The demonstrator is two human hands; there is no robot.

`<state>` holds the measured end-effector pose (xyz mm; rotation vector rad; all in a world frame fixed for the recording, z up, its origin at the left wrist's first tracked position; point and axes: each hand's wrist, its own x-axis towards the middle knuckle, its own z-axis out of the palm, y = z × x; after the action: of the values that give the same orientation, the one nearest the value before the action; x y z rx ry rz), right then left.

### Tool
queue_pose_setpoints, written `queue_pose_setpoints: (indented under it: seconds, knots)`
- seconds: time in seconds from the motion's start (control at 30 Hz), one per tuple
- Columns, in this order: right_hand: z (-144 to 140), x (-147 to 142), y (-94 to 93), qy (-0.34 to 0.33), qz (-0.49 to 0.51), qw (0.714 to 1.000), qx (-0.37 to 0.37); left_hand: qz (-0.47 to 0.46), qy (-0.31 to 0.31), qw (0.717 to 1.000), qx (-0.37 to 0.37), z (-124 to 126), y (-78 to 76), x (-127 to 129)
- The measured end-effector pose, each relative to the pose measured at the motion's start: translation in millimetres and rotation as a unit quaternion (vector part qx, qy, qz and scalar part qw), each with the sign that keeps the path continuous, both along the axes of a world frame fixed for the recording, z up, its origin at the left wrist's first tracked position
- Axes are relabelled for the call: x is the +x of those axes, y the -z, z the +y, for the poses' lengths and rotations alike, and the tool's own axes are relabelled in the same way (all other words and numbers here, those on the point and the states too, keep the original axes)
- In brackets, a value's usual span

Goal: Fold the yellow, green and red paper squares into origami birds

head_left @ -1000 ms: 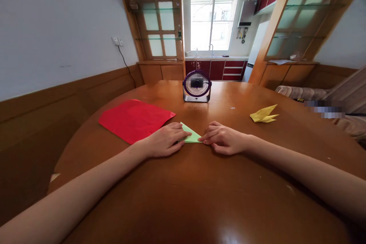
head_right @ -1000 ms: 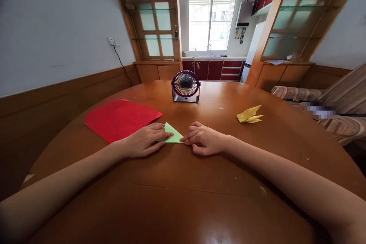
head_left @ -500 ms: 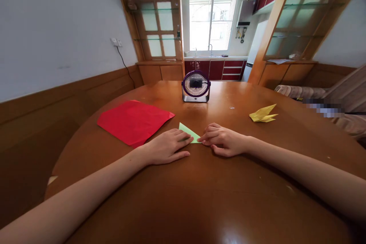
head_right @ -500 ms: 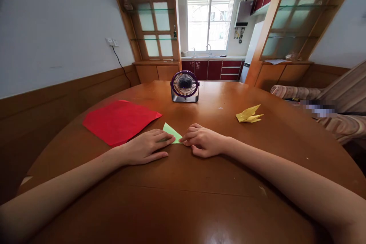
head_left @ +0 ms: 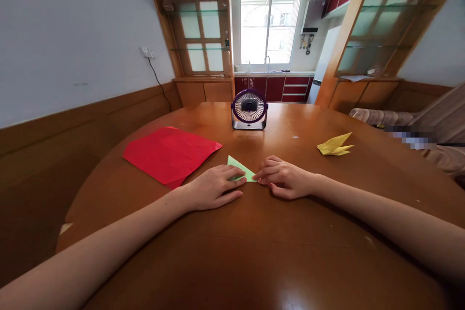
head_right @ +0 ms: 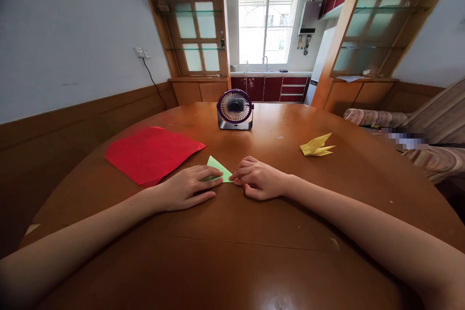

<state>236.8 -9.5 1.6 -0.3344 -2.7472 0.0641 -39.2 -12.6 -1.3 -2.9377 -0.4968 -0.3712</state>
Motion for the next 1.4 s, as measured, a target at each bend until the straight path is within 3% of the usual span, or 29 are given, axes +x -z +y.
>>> queue_pose_setpoints:
  seconds: [0.13, 0.37, 0.5, 0.7, 0.87, 1.4]
  knots:
    - [1.0, -1.5, -1.0, -0.003, 0.0, 1.0, -0.013, -0.001, 0.007, 1.0, -0.015, -4.2, -0.7, 5.1]
    - [-0.3, -3.7, -3.0, -0.004, -0.001, 1.0, -0.021, 0.018, -0.067, 0.997, -0.041, -20.3, -9.3, 16.7]
    - [-1.5, -5.0, -1.9, -0.005, 0.01, 1.0, -0.016, 0.004, -0.07, 0.997, -0.035, -22.0, -7.9, 13.2]
    - [-2.1, -5.4, 0.4, -0.009, 0.019, 1.0, -0.01, -0.01, -0.062, 0.998, 0.008, -16.1, -8.1, 10.1]
    - [-3.4, -3.8, 3.2, 0.007, 0.028, 0.999, -0.019, -0.014, -0.093, 0.995, 0.045, -3.9, -10.4, 5.9]
    - [-2.4, 0.4, 4.0, 0.006, 0.026, 0.999, -0.019, -0.076, -0.125, 0.986, 0.078, 15.1, -2.8, -13.7]
